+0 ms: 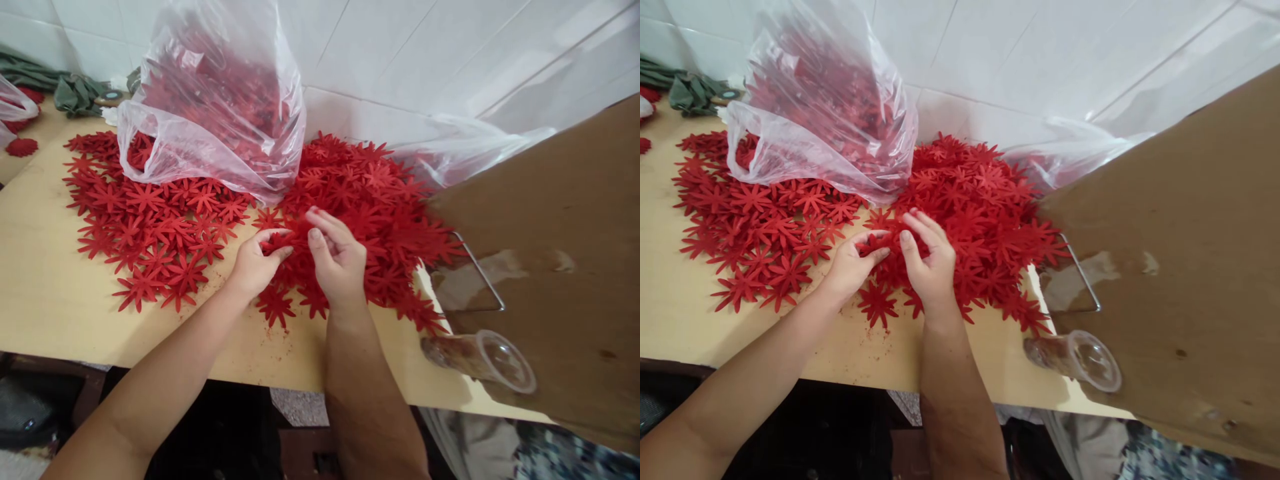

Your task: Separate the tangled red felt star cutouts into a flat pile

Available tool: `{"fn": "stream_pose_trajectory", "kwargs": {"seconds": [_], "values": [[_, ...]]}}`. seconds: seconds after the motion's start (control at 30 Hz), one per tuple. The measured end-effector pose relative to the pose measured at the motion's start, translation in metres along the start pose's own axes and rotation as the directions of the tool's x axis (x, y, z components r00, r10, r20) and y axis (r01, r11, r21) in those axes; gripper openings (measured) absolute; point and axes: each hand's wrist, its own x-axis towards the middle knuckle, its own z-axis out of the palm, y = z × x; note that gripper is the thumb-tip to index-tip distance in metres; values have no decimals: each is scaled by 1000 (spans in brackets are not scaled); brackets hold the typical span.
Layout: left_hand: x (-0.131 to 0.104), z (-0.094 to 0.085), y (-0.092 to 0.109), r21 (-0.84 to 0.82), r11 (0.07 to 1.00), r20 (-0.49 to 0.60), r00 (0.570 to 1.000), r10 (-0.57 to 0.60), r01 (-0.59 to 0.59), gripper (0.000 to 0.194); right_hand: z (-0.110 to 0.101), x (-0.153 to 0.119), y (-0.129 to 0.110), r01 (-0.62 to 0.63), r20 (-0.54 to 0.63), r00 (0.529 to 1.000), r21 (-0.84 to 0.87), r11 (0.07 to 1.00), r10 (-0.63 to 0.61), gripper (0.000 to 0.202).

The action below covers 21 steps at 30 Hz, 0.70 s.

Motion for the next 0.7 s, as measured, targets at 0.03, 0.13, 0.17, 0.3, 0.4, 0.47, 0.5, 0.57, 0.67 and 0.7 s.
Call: {"fn": "stream_pose_trajectory", "kwargs": {"seconds": [0.03, 0.13, 0.17, 0.3, 0.4, 0.47, 0.5, 0.57, 0.67, 0.7], "values": [[0, 0, 0, -18, 1000, -3, 1000, 1, -1, 21, 1, -1, -2, 13, 76, 997, 20, 1000, -15, 25], [2, -1, 0, -56, 998, -35, 999, -4, 2, 17, 2, -2, -3, -22, 256, 967, 87, 996, -1, 31], [2, -2, 0, -66, 998, -46, 999, -7, 4, 15, 2, -3, -2, -51, 291, 957, 106, 993, 18, 34], [1, -2, -1, -105, 994, -25, 1000, -1, -2, 8, 3, -2, 5, -112, 310, 948, 112, 987, 72, 34], [-1, 0, 0, -127, 991, 6, 1000, -30, 30, 7, 3, 0, 10, -114, 215, 972, 99, 989, 90, 22], [-1, 2, 1, -134, 988, 24, 997, -74, 77, 15, 4, 2, 13, -120, 103, 988, 89, 989, 111, 13], [0, 2, 1, -128, 987, 32, 995, -96, 99, 20, 4, 3, 14, -124, 46, 992, 80, 989, 121, 9], [1, 2, 1, -96, 988, 31, 993, -117, 119, 21, 4, 5, 14, -130, -42, 990, 57, 990, 132, 4], [2, 0, -1, -52, 994, 10, 996, -93, 93, 12, 3, 6, 12, -130, -54, 990, 41, 991, 132, 11], [2, 0, -1, -53, 996, 10, 997, -77, 78, 12, 3, 6, 10, -127, -41, 991, 42, 991, 129, 12]]}}
